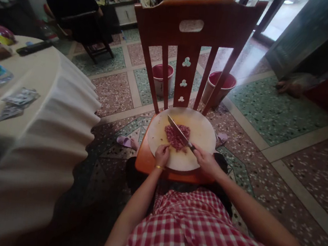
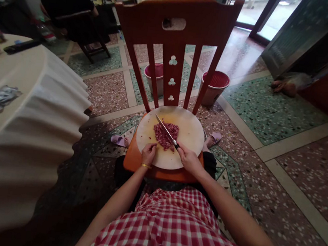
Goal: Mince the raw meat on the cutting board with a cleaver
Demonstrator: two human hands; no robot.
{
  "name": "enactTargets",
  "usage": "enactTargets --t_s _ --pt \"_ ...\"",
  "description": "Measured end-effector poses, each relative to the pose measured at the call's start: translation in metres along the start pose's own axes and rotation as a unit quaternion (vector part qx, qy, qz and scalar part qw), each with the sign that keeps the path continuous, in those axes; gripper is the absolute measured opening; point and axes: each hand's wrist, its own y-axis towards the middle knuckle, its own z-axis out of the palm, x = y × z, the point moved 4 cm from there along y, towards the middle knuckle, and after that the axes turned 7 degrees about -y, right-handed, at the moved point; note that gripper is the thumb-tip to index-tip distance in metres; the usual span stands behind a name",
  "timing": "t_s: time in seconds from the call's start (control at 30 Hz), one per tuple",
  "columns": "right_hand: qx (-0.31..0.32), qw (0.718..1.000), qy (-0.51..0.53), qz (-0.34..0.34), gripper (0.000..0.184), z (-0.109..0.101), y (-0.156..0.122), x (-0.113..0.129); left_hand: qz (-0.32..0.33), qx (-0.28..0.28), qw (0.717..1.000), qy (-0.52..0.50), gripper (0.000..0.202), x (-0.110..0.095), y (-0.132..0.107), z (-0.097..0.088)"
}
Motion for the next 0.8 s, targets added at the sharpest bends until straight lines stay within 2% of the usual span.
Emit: enactTargets --t_s 0.1,0.17,0.3,0.4,0.53,0.63,0.7,0.8 --pt "-0.045 0.999 0.016 -0.016 0.046 -0.014 -0.001 0.007 -0.003 0.002 1.000 0.012 0.018 0.000 0.000 0.001" --pt "-0.052 0.999 0.013 -0.006 0.045 -0.011 -0.002 0.000 -0.002 0.005 1.000 0.012 0.018 -0.002 0.001 0.001" --pt "-0.008 0.998 0.039 0.053 0.043 0.009 -0.002 -0.027 0.015 0.035 0.999 0.030 0.019 -0.009 0.002 0.000" --pt "0.021 0.985 0.138 0.101 0.051 0.008 -0.005 -0.033 0.061 0.111 0.989 0.080 0.021 -0.017 0.000 0.008" --pt "0.003 0.958 0.251 0.140 0.059 -0.013 -0.014 -0.029 0.139 0.238 0.952 0.136 0.037 -0.031 -0.013 0.039" --pt "-0.013 0.954 0.261 0.148 0.059 -0.025 -0.021 -0.033 0.182 0.304 0.914 0.198 0.030 -0.036 -0.017 0.063" --pt "-0.018 0.952 0.266 0.149 0.058 -0.028 -0.024 -0.039 0.201 0.344 0.884 0.243 0.025 -0.037 -0.011 0.073" --pt "-0.032 0.949 0.273 0.155 0.057 -0.028 -0.027 -0.048 0.234 0.387 0.848 0.276 0.024 -0.038 0.013 0.077"
